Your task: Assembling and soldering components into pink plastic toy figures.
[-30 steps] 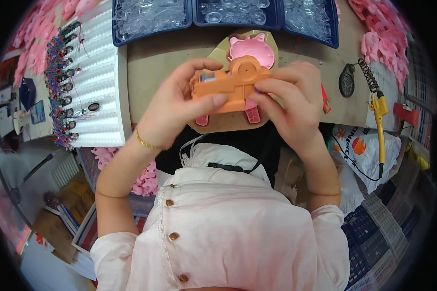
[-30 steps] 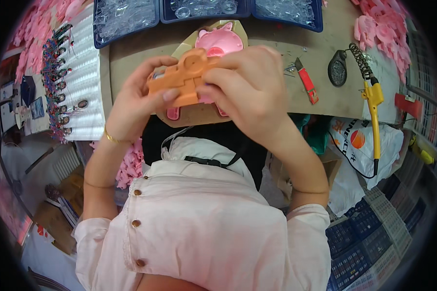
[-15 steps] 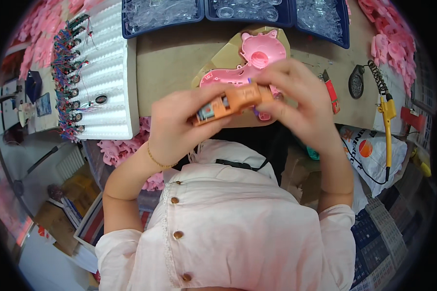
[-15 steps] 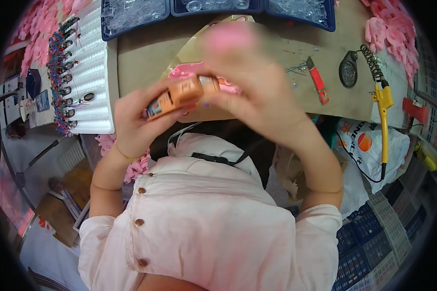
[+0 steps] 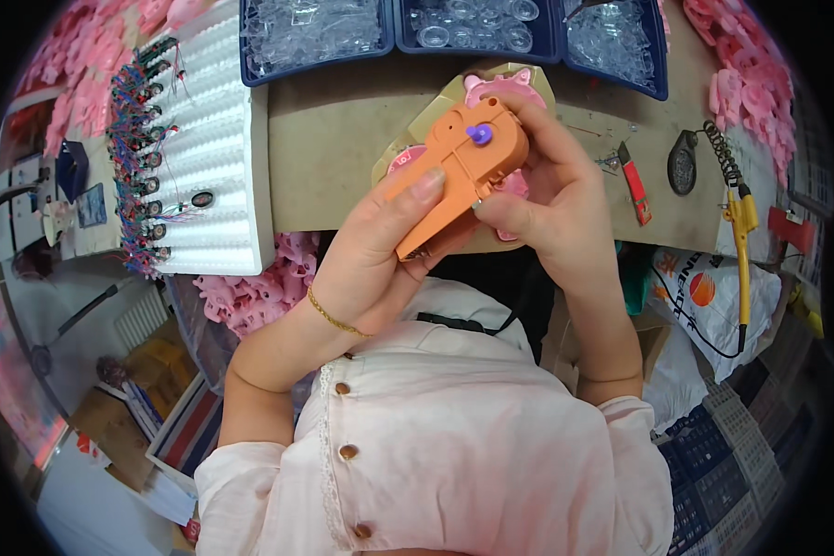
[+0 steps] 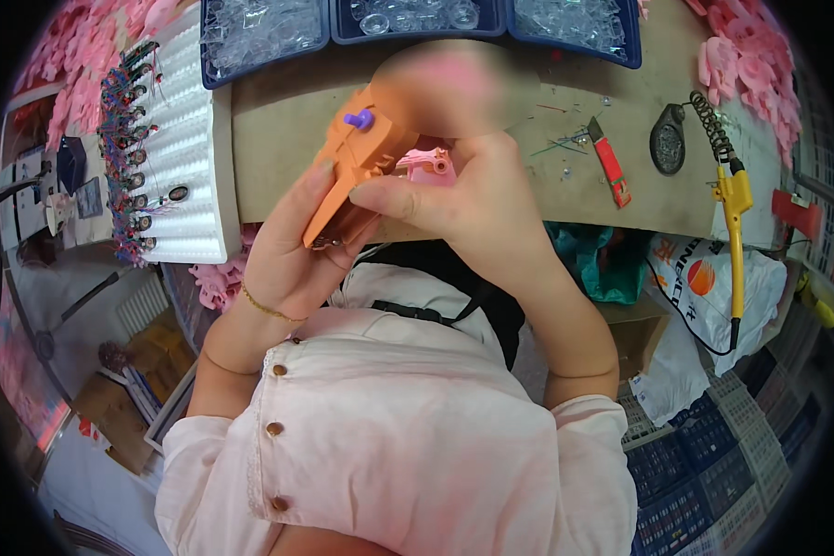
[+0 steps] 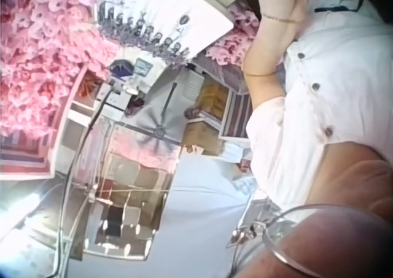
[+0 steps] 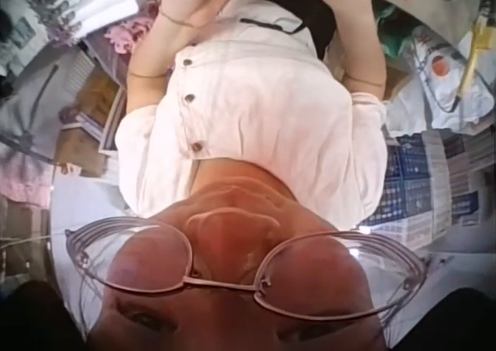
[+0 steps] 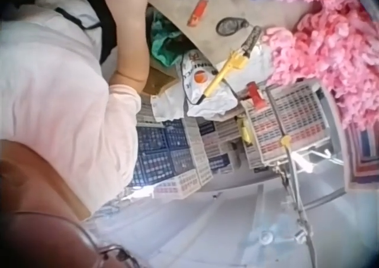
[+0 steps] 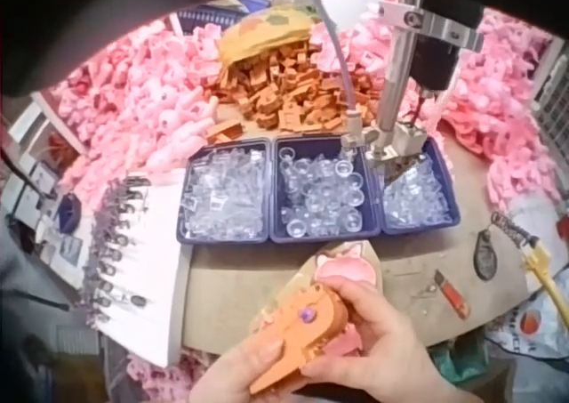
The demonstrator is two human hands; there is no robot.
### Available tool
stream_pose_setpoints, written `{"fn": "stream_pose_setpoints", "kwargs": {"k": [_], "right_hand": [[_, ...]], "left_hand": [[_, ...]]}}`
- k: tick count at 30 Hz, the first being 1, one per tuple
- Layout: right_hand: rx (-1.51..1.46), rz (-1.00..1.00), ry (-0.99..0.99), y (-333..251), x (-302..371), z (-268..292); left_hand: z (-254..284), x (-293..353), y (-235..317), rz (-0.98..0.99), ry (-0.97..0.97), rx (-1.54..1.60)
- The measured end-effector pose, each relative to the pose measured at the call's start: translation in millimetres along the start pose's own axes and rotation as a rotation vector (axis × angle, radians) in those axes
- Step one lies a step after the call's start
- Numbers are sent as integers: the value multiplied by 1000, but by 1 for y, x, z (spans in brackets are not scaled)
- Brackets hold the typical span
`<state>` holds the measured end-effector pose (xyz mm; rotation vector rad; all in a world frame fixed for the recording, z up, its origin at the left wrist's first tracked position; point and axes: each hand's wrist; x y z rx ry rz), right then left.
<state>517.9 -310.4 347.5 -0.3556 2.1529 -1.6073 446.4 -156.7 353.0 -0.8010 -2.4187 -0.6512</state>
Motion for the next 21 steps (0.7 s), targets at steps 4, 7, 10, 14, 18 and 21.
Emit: {"fn": "stream_pose_setpoints", "kwargs": {"k": [4,7,10,14,18,21], "right_hand": [[-15,2,-18,2,0,2],[-29,157,-10,2,-5,0],[-46,125,-3,-1,-5,-2],[-59,127,-22,-2,-5,0],[-83,96,-31,-5,-5,4],[-62,68,-52,-8,-6,9]], "left_hand": [[-3,3,6,-18,19,-123],[-11,0,4,-14,-15,2],[-13,-1,-3,-48,-146,11],[-22,-1,-8,-77,-72,48],[-24,-2,-6,-46,-22,-22],[-25,-4,-7,-105,39,-57]]}}
Point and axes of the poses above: each hand's wrist, its own x-axis away from the middle knuckle, its own z-axis out of the back of the hand, y = z × x, and after that the axes turned 15 degrees about z, right-handed
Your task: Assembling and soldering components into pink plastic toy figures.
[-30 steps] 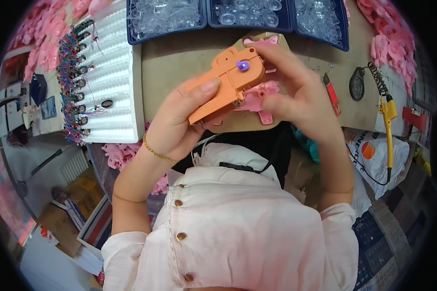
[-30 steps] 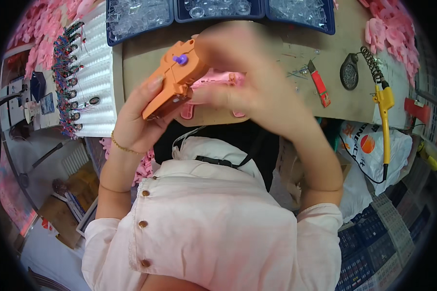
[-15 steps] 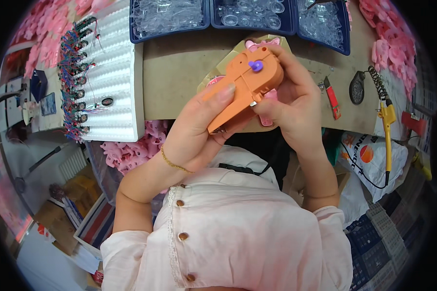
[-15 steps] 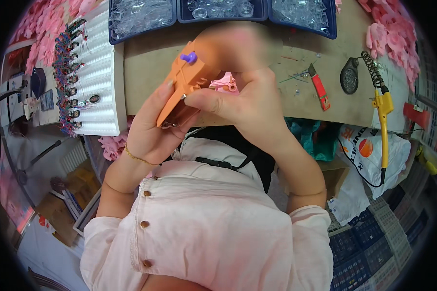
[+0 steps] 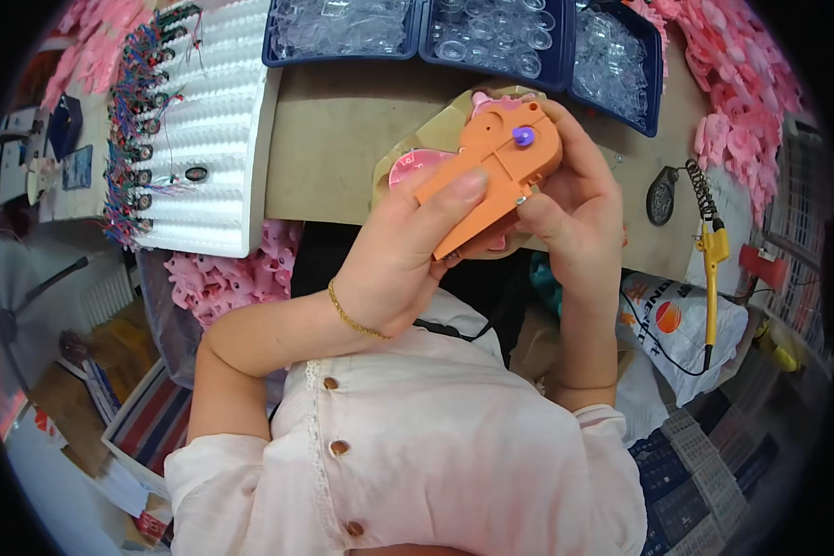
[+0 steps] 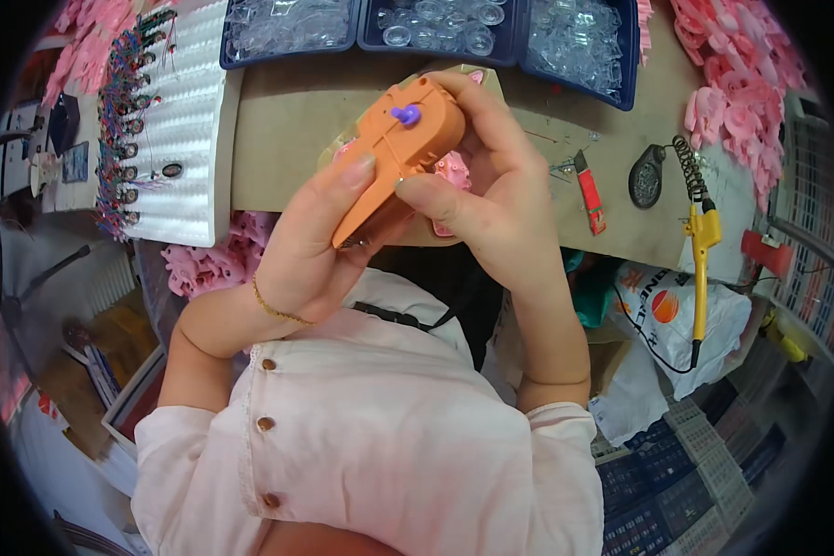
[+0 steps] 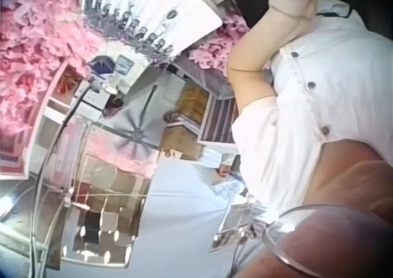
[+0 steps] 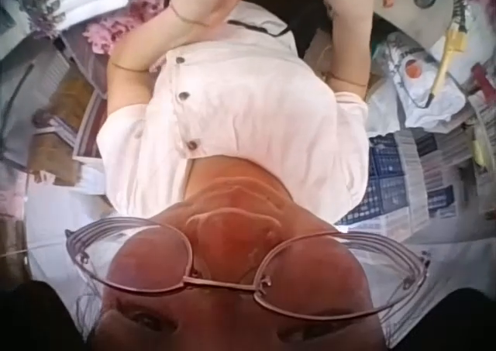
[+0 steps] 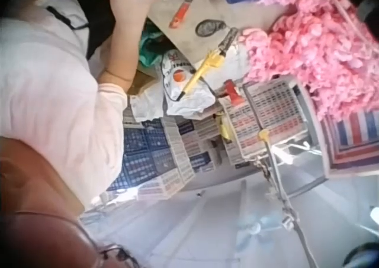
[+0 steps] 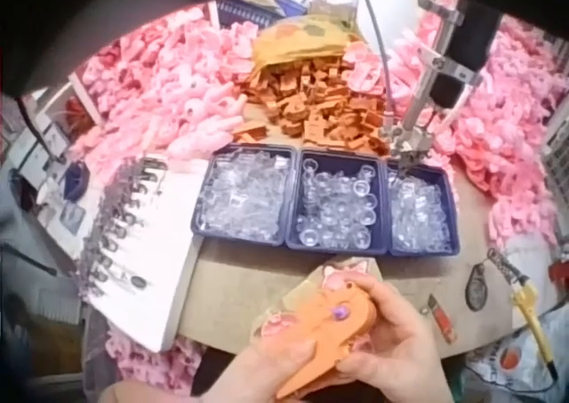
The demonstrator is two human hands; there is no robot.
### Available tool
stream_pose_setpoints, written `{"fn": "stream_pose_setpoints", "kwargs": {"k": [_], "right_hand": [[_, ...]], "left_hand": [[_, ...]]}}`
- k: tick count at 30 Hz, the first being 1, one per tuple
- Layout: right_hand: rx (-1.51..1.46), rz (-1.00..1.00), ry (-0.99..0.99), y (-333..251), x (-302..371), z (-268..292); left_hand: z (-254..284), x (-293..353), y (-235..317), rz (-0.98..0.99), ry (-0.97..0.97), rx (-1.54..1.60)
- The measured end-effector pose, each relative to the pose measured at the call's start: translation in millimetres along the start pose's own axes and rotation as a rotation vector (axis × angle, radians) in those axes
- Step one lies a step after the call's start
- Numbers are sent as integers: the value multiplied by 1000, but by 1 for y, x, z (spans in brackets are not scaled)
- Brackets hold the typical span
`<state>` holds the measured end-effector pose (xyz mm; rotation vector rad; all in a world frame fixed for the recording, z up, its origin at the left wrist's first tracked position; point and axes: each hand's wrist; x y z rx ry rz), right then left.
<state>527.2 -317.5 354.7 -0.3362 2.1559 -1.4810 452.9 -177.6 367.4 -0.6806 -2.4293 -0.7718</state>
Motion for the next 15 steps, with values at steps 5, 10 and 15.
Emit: {"fn": "stream_pose_setpoints", "kwargs": {"k": [5,10,15], "right_hand": [[-38,-15,13,3,6,1],[-39,-9,-13,3,9,-3],[67,61,-11,7,15,-3]], "left_hand": [[9,0,3,-22,-38,-55],[21,0,8,-107,46,-221],[20,4,8,-233,175,-473]]}}
Point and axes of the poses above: each hand's wrist, its own x-axis away from the middle knuckle, its own z-axis out of the back of the hand, y = z × x, and after that the axes turned 15 degrees about z, right-handed
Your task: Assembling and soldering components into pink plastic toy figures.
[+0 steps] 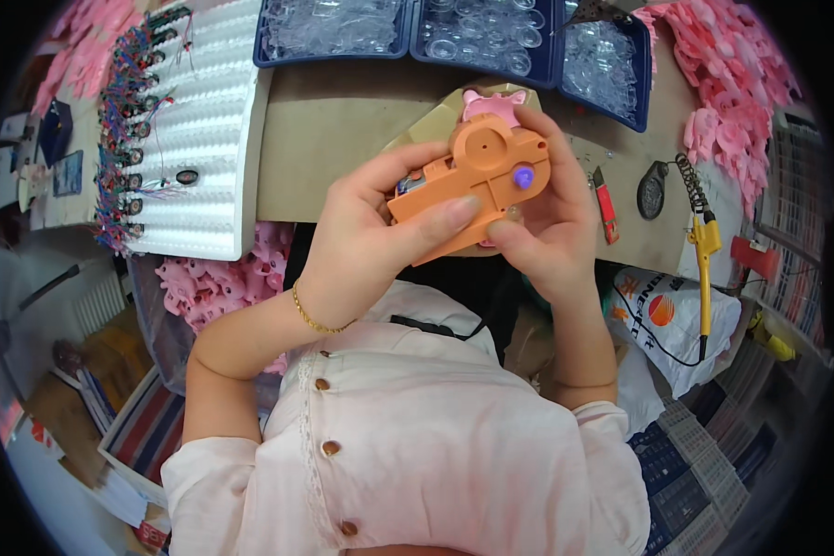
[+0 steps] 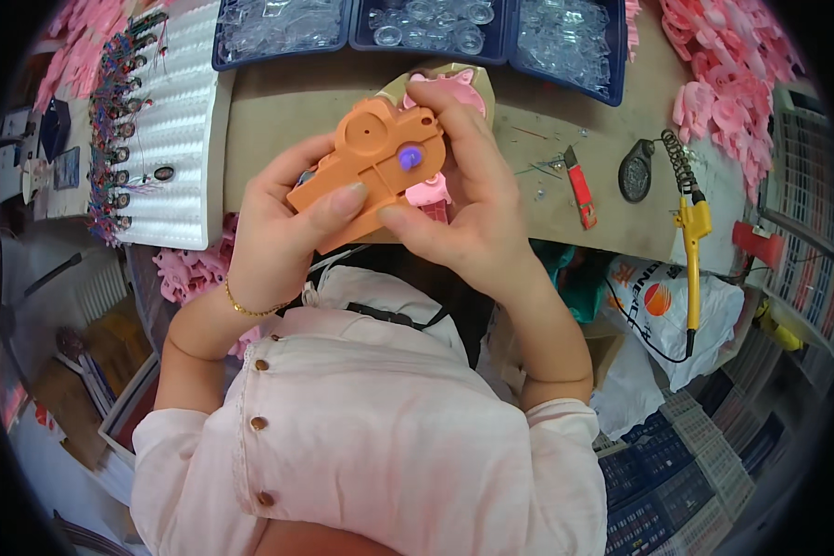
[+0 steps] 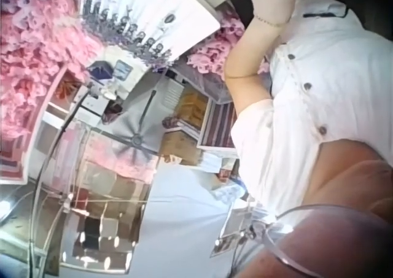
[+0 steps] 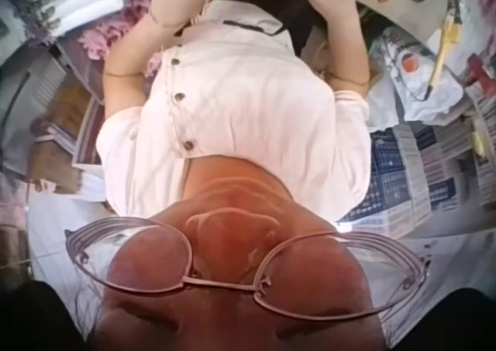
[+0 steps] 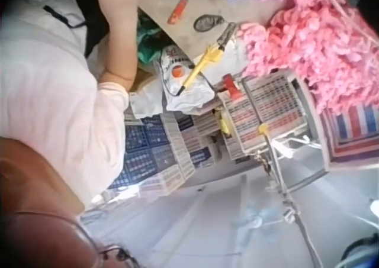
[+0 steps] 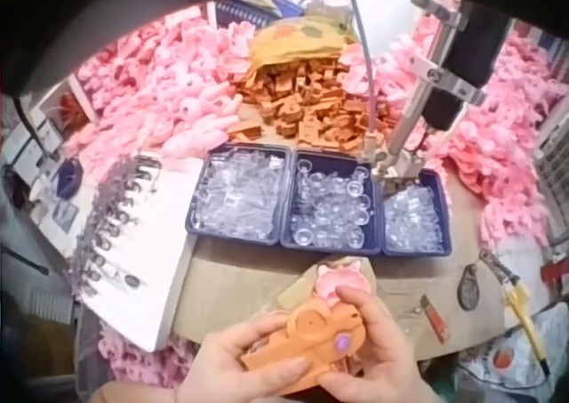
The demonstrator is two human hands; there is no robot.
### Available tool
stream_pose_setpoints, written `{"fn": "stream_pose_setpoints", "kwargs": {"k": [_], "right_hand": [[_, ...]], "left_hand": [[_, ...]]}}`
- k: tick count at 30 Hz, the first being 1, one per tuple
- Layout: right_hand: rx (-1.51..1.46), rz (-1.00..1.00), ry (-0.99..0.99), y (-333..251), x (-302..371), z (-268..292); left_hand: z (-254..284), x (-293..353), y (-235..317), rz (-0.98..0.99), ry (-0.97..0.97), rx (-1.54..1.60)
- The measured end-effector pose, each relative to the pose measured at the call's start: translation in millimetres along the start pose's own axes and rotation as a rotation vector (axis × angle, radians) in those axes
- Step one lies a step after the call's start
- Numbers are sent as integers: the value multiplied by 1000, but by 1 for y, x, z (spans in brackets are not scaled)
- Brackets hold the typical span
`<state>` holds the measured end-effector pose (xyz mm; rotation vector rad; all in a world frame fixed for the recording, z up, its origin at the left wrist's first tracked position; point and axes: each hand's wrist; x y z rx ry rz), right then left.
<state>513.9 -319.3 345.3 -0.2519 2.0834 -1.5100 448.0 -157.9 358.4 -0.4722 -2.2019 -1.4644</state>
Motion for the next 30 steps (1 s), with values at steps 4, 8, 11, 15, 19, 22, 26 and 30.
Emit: {"fn": "stream_pose_setpoints", "kwargs": {"k": [4,8,11,15,19,22,26,30], "right_hand": [[311,124,-306,-5,-5,24],[903,90,-222,-3,0,10],[929,39,-170,25,5,26],[903,-41,-203,19,8,28],[900,-10,-255,11,4,29],[960,55,-161,0,22,42],[826,116,-28,-2,24,40],[926,205,-215,-8,-5,1]], "left_hand": [[8,-3,-12,-296,91,-322],[7,-31,-40,-804,397,-973],[1,-33,-59,-737,363,-1018],[17,-15,-49,-758,311,-926],[77,26,-22,-678,395,-1095],[145,57,9,-448,927,-1052],[235,78,41,-487,1092,-1615],[277,65,47,-381,837,-1572]]}}
Point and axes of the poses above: each hand's wrist, its own x-axis away from the middle knuckle, its own z-axis out of the back of the hand, y = z × x, and after that the axes turned 15 degrees about z, right-handed
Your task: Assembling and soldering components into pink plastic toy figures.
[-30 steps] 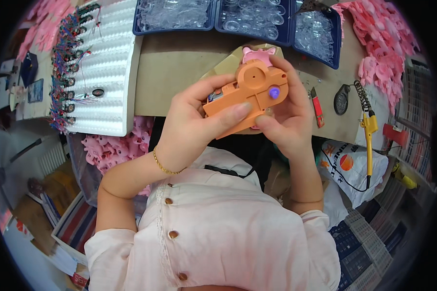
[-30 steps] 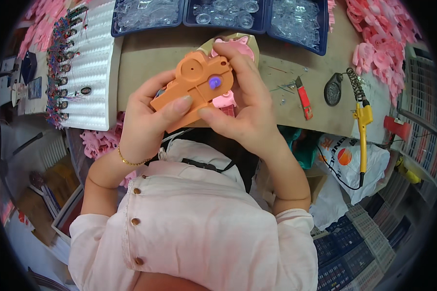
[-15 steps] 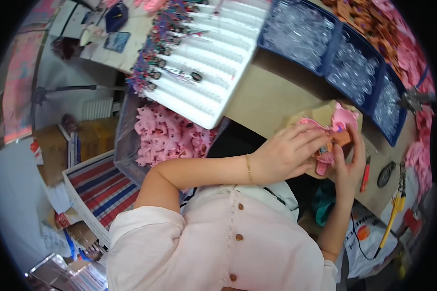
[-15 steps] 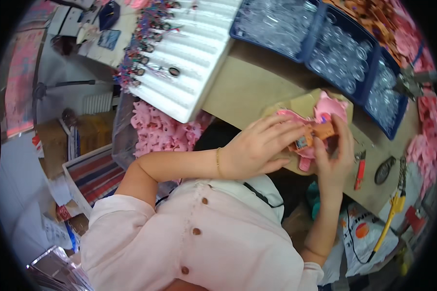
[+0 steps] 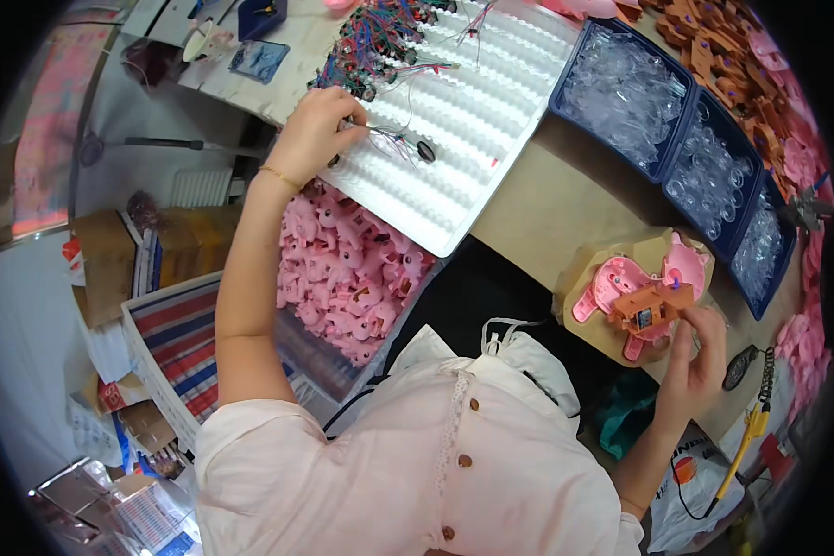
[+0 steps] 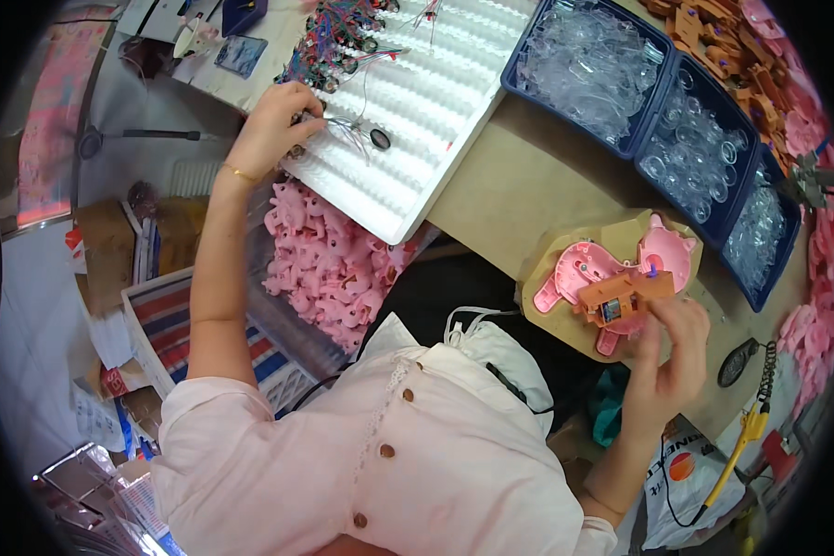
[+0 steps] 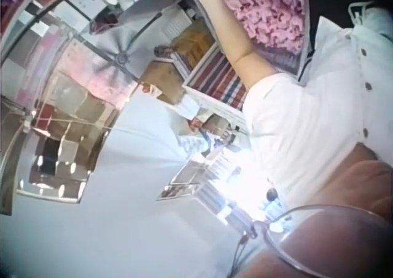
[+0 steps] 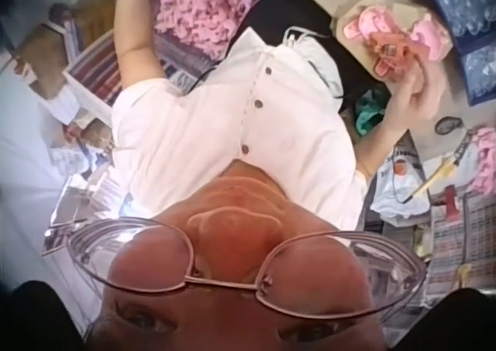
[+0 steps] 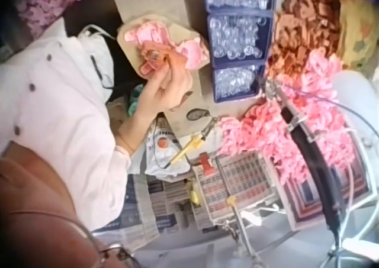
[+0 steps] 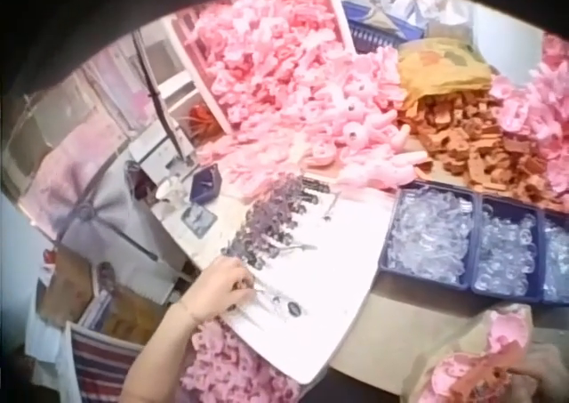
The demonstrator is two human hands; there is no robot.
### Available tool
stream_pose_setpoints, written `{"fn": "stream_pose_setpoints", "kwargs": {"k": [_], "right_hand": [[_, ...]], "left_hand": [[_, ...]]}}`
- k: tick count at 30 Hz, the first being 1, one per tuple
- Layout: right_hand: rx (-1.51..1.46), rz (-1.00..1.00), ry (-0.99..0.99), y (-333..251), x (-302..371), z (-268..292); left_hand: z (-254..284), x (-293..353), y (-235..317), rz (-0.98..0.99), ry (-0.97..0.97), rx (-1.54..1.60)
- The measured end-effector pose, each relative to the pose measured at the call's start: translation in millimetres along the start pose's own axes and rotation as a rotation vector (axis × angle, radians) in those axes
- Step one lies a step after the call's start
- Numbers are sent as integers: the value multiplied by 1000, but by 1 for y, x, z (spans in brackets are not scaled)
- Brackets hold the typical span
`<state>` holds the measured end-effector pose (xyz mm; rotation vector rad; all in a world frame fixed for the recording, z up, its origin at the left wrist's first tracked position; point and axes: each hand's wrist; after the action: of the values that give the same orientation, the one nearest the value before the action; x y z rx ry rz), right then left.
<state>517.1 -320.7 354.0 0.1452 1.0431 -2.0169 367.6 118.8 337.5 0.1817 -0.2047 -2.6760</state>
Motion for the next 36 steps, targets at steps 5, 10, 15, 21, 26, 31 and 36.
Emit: {"fn": "stream_pose_setpoints", "kwargs": {"k": [5,10,15,21,26,31,36], "right_hand": [[-98,141,-113,-24,-4,2],[-321,36,-234,-47,-10,-29],[-428,-115,-267,-54,-29,-51],[-543,-294,123,-37,-25,-15],[-848,-539,193,-27,-40,-15],[-1011,-520,233,-24,-34,-31],[-182,259,248,-34,-23,-29]], "left_hand": [[36,-2,29,354,-481,801],[20,22,112,455,-456,1649],[-30,34,180,463,-411,1905],[-31,37,239,422,-535,1925],[-34,43,260,227,-465,1811],[-36,49,265,197,-293,1757],[-31,52,262,206,-216,1537]]}}
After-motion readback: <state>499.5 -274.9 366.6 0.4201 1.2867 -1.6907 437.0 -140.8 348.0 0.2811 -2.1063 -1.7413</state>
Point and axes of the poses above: each hand's wrist, its own x-axis away from the middle knuckle, its own z-axis out of the back of the hand, y = z × x, and after that the axes turned 15 degrees about z, right-handed
